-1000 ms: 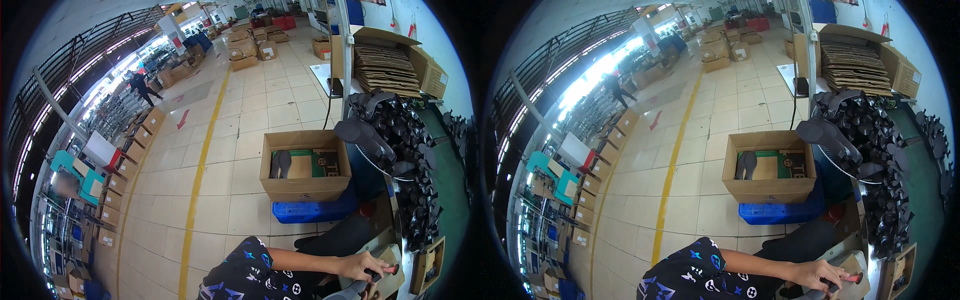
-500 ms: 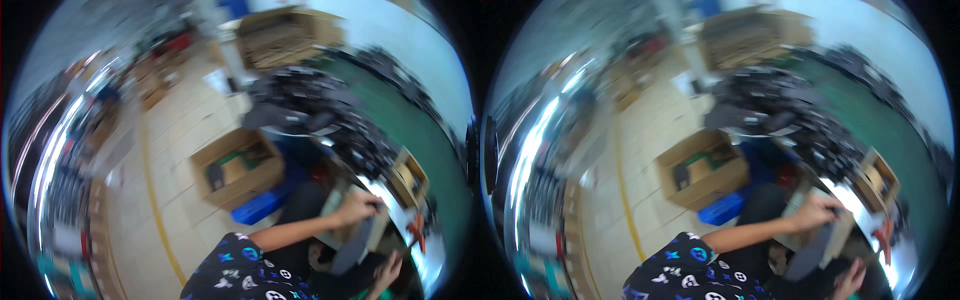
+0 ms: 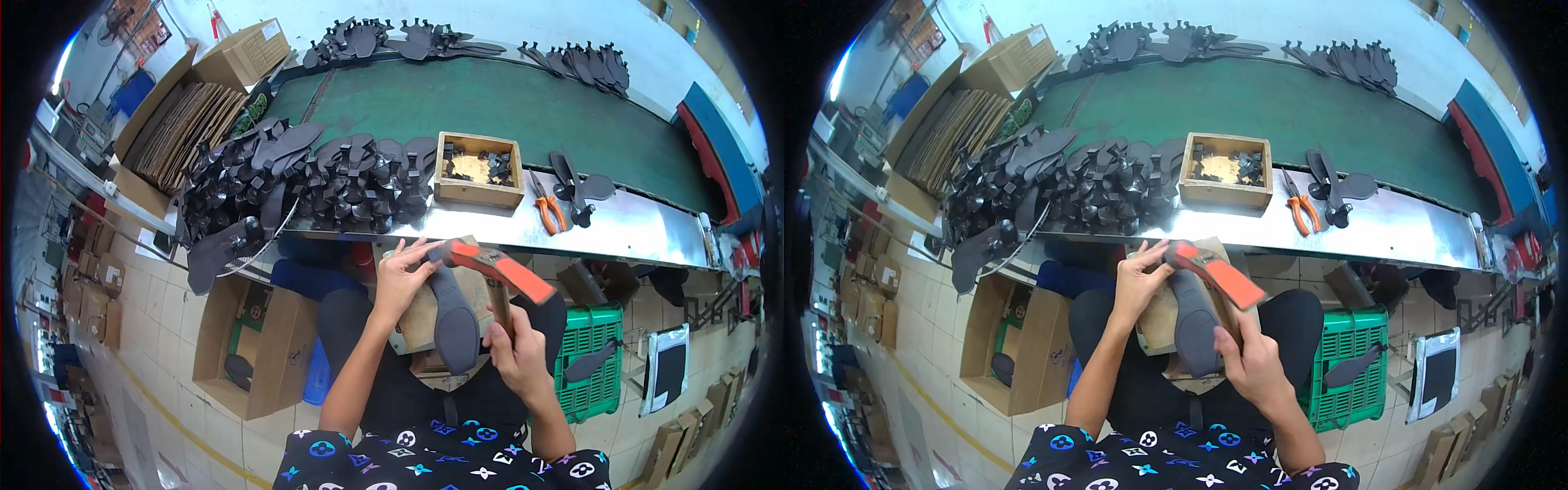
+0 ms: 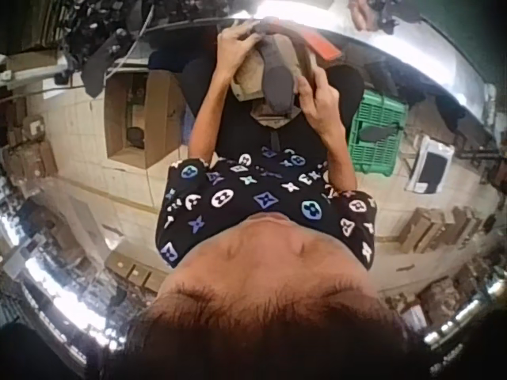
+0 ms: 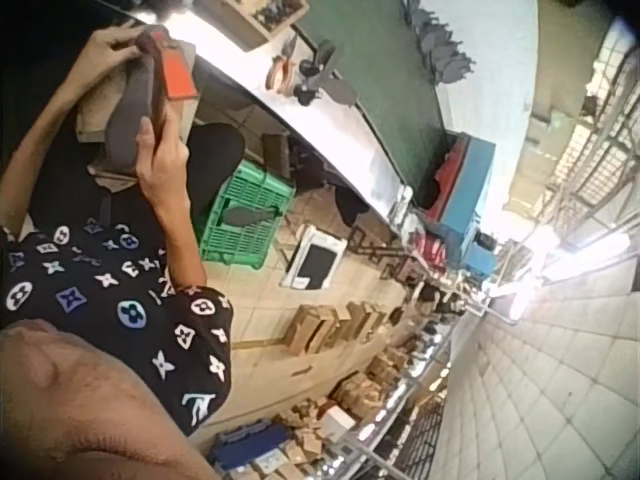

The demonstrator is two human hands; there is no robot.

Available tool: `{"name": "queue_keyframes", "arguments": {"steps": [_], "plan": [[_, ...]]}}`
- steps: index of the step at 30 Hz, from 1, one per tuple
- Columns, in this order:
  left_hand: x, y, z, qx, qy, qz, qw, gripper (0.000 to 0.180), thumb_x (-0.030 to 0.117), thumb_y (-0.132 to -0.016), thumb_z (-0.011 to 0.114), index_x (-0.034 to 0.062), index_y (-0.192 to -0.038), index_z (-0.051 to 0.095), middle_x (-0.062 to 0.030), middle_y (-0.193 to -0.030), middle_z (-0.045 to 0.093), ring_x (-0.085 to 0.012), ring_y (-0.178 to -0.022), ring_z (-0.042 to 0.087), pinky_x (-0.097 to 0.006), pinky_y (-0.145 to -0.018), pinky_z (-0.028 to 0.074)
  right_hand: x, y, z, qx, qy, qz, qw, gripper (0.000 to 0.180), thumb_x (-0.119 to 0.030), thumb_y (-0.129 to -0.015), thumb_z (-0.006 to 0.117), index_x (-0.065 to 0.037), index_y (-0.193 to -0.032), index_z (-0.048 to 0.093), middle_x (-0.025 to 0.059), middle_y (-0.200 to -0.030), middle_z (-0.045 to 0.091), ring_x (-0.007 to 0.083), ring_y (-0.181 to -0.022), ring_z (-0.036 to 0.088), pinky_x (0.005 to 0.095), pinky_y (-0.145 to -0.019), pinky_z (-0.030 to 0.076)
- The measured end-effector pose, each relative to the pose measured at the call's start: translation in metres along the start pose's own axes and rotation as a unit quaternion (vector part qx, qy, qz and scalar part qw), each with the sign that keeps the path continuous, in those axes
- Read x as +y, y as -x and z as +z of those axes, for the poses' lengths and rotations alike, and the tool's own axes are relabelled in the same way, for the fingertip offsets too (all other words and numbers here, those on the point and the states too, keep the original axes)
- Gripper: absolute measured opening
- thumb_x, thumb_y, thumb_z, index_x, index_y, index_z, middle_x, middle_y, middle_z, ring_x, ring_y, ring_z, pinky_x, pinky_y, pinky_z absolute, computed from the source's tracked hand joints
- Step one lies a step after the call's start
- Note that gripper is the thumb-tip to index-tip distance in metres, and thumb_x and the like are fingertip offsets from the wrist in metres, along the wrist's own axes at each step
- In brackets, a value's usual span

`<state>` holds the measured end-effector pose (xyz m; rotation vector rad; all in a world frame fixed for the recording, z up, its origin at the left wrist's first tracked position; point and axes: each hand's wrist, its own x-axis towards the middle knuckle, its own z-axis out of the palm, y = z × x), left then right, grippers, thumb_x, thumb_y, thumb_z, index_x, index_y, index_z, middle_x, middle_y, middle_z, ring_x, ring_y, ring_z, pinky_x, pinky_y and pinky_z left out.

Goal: The person assembles shoe components by placing small black plastic pieces onto grey shoe soles and securing them with a hammer. They repeatedly pick up soles from a pile, position the plastic inserts, and strike them into place on a wooden block before moving the finished items to a separate pile.

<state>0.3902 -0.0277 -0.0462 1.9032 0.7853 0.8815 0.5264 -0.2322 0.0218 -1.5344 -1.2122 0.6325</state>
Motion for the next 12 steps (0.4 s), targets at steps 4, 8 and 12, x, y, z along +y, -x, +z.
{"name": "queue_keyframes", "arguments": {"steps": [4, 8, 12], "plan": [[-0.007, -0.005, -0.008, -0.026, 0.049, -0.010, 0.998, 0.028, 0.015, -0.085, 0.072, 0.0066, -0.111, 0.075, -0.0114, -0.111, 0.074, -0.0272, -0.121, 0.063, -0.048, -0.117, 0.029, 0.014, -0.013, 0.012, -0.042, 0.084, -0.027, 0.995, 0.028, -0.012, -0.100, 0.056, 0.003, -0.123, 0.051, 0.0152, -0.074, 0.064, 0.0286, -0.065, 0.066, 0.0375, -0.057, 0.052], [-0.010, -0.004, -0.012, -0.028, 0.062, -0.019, 0.997, 0.027, 0.013, -0.085, 0.071, 0.0088, -0.110, 0.075, -0.0115, -0.111, 0.074, -0.0262, -0.119, 0.064, -0.047, -0.117, 0.030, -0.010, -0.011, 0.011, -0.040, 0.117, -0.101, 0.987, 0.031, -0.013, -0.099, 0.057, 0.004, -0.125, 0.049, 0.0215, -0.083, 0.066, 0.0396, -0.070, 0.068, 0.0425, -0.058, 0.055], [-0.005, -0.005, -0.011, -0.039, 0.067, -0.019, 0.997, 0.028, 0.017, -0.084, 0.074, 0.0071, -0.110, 0.075, -0.0107, -0.110, 0.074, -0.0269, -0.121, 0.063, -0.050, -0.117, 0.028, -0.015, -0.014, 0.010, -0.005, 0.179, -0.221, 0.959, 0.039, -0.018, -0.100, 0.058, 0.003, -0.131, 0.047, 0.0222, -0.101, 0.068, 0.0366, -0.074, 0.071, 0.0391, -0.059, 0.057]]}}
